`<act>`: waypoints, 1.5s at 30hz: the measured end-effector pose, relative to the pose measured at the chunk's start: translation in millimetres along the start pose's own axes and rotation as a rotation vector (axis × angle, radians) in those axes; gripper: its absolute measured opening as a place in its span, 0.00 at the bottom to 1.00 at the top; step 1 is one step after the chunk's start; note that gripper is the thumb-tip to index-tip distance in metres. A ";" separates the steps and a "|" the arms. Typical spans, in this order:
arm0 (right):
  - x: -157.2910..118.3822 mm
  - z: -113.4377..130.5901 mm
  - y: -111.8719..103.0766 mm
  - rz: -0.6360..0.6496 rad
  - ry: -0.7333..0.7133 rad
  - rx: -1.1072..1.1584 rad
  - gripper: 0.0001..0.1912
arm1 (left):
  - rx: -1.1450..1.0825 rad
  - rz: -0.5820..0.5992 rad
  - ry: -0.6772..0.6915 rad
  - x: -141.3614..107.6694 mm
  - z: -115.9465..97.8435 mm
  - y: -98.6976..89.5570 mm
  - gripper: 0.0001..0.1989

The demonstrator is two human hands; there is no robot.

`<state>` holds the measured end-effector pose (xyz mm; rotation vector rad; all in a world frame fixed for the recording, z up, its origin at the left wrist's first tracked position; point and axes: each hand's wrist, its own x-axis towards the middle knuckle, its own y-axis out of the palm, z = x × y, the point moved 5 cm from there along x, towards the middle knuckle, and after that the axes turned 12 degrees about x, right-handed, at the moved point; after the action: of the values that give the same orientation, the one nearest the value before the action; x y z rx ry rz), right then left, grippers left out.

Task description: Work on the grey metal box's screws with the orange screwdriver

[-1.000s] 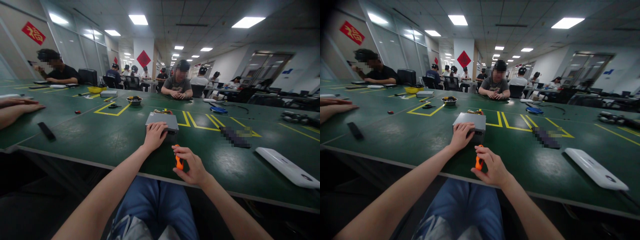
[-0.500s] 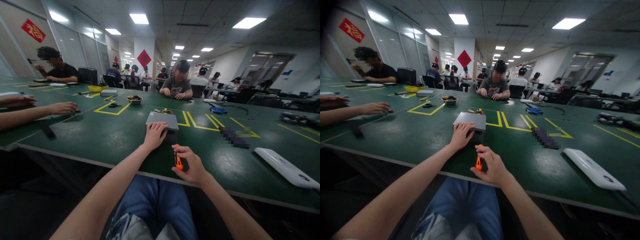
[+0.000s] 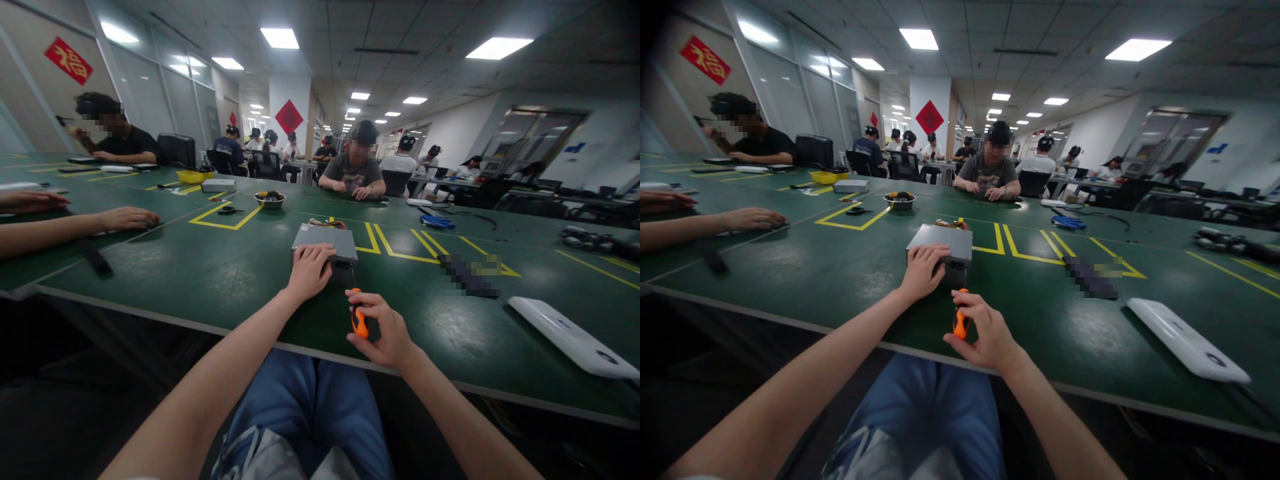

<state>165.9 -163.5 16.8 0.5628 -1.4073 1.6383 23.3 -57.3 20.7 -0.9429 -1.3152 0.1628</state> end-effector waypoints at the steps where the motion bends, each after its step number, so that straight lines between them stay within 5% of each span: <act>1: 0.8 0.0 -0.1 0.000 0.004 0.014 0.22 | 0.000 -0.001 0.003 0.0 0.0 -0.2 0.14; 7: 4.2 2.3 3.3 0.116 -0.002 -0.105 0.20 | 0.000 -0.005 0.003 -0.1 -0.2 -1.0 0.13; 14: -0.2 -0.9 -1.1 -0.029 -0.023 -0.012 0.25 | -0.016 -0.008 0.003 -0.1 -0.2 -1.5 0.14; 20: 2.7 2.2 2.4 0.113 -0.014 -0.126 0.20 | 0.000 0.007 -0.003 0.1 -0.4 -0.8 0.14; 26: 1.3 1.9 -4.4 -0.079 -0.042 -0.128 0.21 | -0.001 -0.001 -0.003 -0.1 0.3 -0.6 0.14; 35: 5.1 5.5 -2.6 0.043 -0.021 -0.128 0.19 | -0.005 0.011 -0.011 0.1 -0.2 -0.6 0.14; 41: 1.9 2.4 -5.4 -0.091 -0.034 -0.123 0.22 | -0.007 0.008 -0.008 0.0 -0.3 -1.5 0.14; 45: 2.4 1.3 -5.5 -0.053 -0.009 -0.086 0.22 | 0.000 0.009 -0.006 0.0 -0.5 -1.4 0.14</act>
<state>169.0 -164.1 22.1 0.5532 -1.4499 1.5274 23.2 -58.4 21.7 -0.9490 -1.3168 0.1725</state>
